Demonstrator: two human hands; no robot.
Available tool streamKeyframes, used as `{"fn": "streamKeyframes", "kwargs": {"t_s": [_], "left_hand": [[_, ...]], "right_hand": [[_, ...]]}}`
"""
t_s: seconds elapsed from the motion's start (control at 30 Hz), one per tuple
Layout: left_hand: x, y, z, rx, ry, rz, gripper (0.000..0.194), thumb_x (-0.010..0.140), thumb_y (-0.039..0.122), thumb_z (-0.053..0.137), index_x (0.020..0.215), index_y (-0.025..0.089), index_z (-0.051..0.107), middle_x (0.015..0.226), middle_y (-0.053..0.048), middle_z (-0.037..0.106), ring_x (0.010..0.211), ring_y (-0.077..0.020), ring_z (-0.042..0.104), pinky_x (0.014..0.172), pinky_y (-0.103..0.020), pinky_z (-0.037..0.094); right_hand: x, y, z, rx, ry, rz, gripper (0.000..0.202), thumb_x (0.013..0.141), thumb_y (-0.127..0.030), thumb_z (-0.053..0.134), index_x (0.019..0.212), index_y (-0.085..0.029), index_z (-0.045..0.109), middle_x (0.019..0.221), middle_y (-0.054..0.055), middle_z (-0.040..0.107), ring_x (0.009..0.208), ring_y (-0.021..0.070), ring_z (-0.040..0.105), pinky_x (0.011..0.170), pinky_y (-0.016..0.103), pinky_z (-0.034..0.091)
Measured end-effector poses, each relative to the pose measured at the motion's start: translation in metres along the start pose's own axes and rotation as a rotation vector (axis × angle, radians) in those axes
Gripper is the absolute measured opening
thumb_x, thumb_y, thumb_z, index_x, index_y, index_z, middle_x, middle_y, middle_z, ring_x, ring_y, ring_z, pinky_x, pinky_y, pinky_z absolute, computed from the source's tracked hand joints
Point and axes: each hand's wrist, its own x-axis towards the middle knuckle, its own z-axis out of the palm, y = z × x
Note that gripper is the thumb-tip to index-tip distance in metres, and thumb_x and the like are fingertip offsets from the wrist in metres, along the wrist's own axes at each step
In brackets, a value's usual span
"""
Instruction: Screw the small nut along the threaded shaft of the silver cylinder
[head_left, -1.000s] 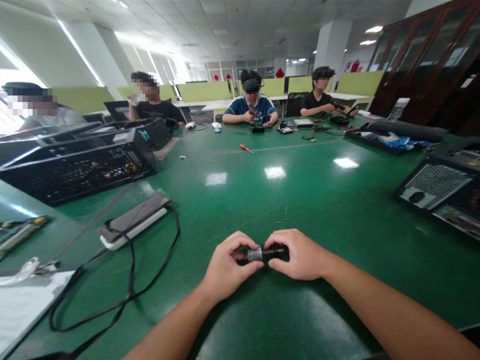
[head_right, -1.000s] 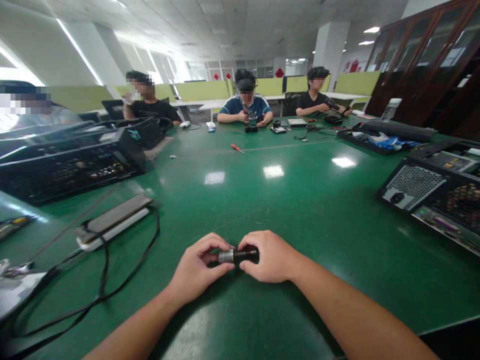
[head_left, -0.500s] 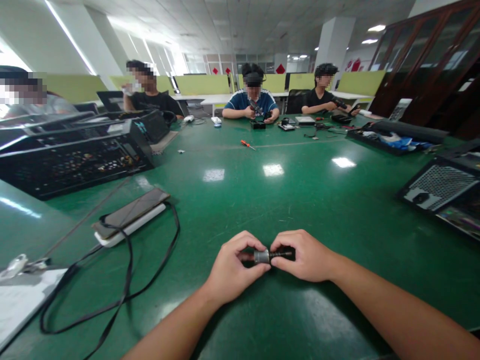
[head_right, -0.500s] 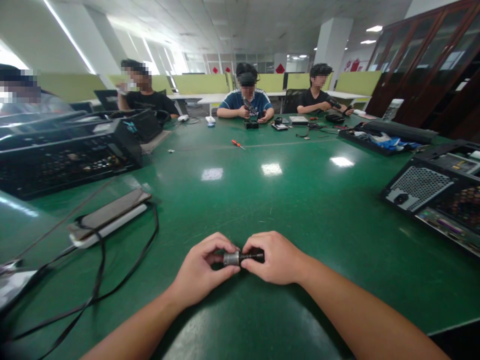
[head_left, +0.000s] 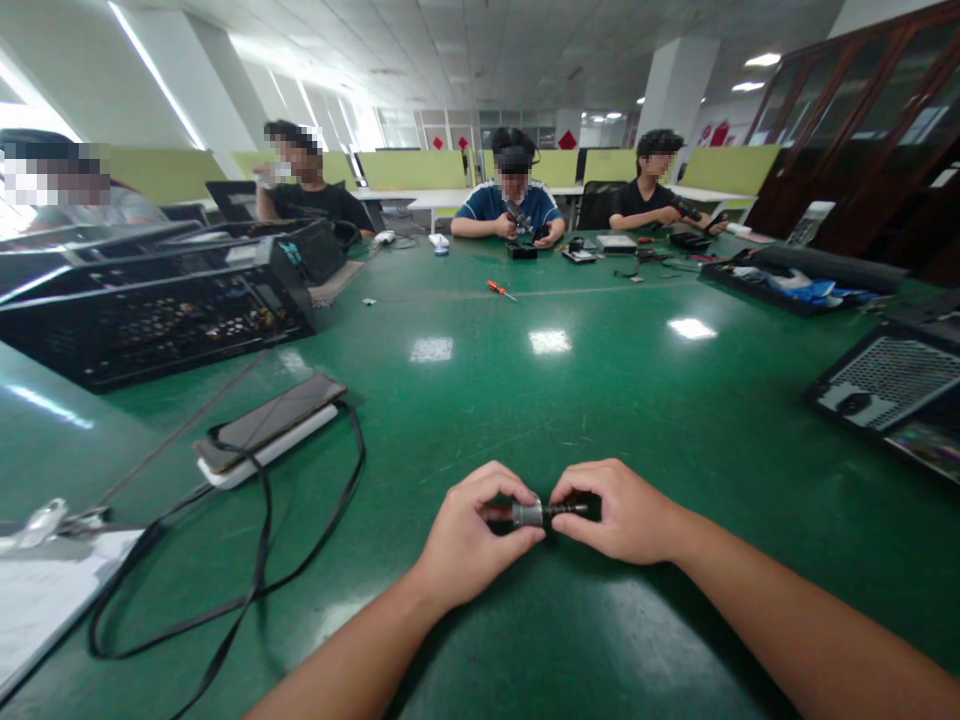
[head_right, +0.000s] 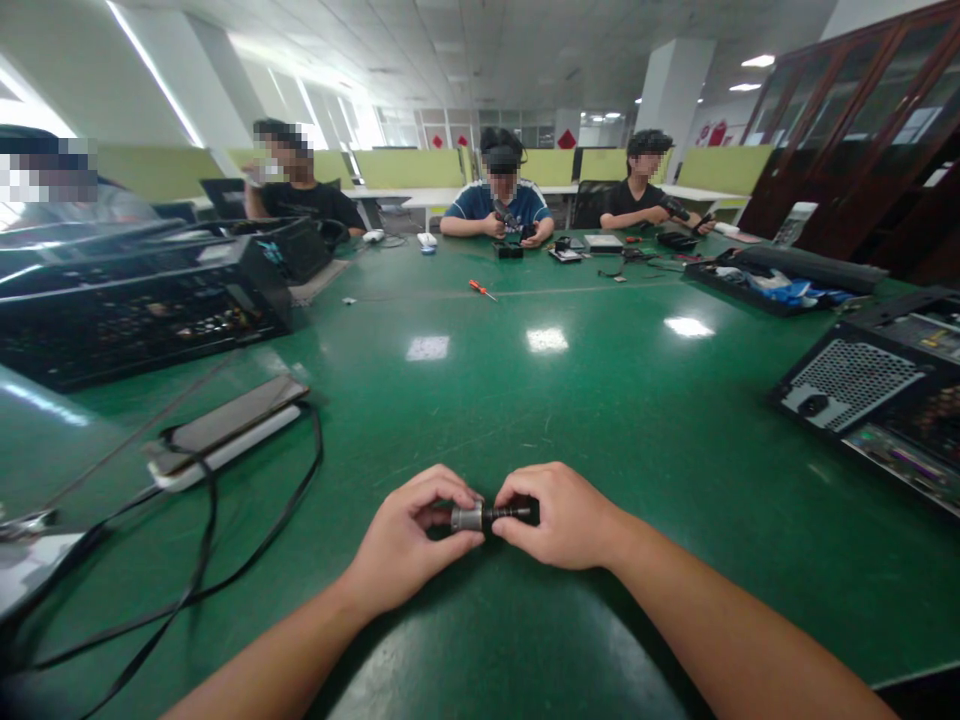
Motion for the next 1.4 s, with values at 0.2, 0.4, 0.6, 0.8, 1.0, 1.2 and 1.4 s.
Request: {"fn": "streamKeyframes", "kwargs": {"t_s": [0.2,0.4,0.6,0.8,1.0,1.2,1.4], "left_hand": [[-0.0004,0.0002,-0.0008,-0.011,0.010,-0.003,0.019,0.072,0.017,0.081,0.087,0.018,0.069,0.094,-0.007,0.064,0.085,-0.0192,0.066,0.070,-0.028,0.061],[-0.0004,0.0014,-0.0014,0.006,0.028,0.014,0.018,0.072,0.018,0.081,0.086,0.018,0.069,0.094,-0.007,0.065,0.085,-0.0195,0.066,0.069,-0.028,0.061],[-0.0001,0.0010,-0.0017,0.002,0.037,0.009,0.018,0.072,0.018,0.082,0.086,0.018,0.070,0.093,-0.007,0.064,0.085,-0.0197,0.066,0.069,-0.029,0.061],[-0.0003,0.0025,-0.0022,0.010,0.035,0.010,0.017,0.072,0.017,0.080,0.086,0.018,0.069,0.094,-0.007,0.064,0.085,-0.0197,0.067,0.069,-0.029,0.061],[0.0006,0.0017,-0.0045,0.031,0.050,0.020,0.018,0.072,0.017,0.081,0.086,0.018,0.069,0.094,-0.007,0.065,0.085,-0.0193,0.067,0.069,-0.028,0.061],[0.0010,0.0016,-0.0053,0.038,0.060,0.022,0.018,0.072,0.016,0.080,0.086,0.018,0.070,0.094,-0.007,0.065,0.086,-0.0200,0.067,0.069,-0.029,0.062],[-0.0002,0.0037,-0.0053,0.037,0.065,0.030,0.018,0.072,0.015,0.080,0.086,0.018,0.069,0.094,-0.007,0.065,0.086,-0.0196,0.067,0.069,-0.029,0.062]], "right_hand": [[-0.0003,0.0009,-0.0020,-0.010,-0.002,0.006,0.008,0.085,-0.027,0.070,0.089,-0.020,0.071,0.081,0.002,0.072,0.074,0.0168,0.065,0.070,0.028,0.044],[0.0000,0.0012,-0.0036,-0.017,-0.004,0.009,0.008,0.085,-0.027,0.070,0.089,-0.020,0.071,0.082,0.003,0.073,0.075,0.0173,0.066,0.071,0.029,0.045],[-0.0003,0.0020,-0.0041,-0.012,-0.006,0.020,0.009,0.085,-0.028,0.070,0.090,-0.020,0.072,0.083,0.003,0.074,0.076,0.0171,0.067,0.072,0.029,0.046],[0.0002,0.0017,-0.0050,-0.019,-0.006,0.021,0.009,0.086,-0.028,0.070,0.090,-0.020,0.071,0.082,0.003,0.073,0.076,0.0169,0.067,0.072,0.029,0.046],[0.0008,0.0033,-0.0058,-0.010,0.012,0.015,0.008,0.086,-0.027,0.069,0.089,-0.020,0.071,0.083,0.003,0.073,0.075,0.0176,0.067,0.072,0.029,0.047],[0.0007,0.0049,-0.0063,-0.025,0.012,0.012,0.008,0.086,-0.028,0.069,0.088,-0.020,0.070,0.082,0.003,0.073,0.075,0.0173,0.067,0.072,0.029,0.047],[0.0005,0.0055,-0.0082,-0.022,0.009,0.009,0.007,0.086,-0.027,0.068,0.088,-0.020,0.070,0.083,0.002,0.073,0.075,0.0171,0.067,0.072,0.029,0.047]]}}
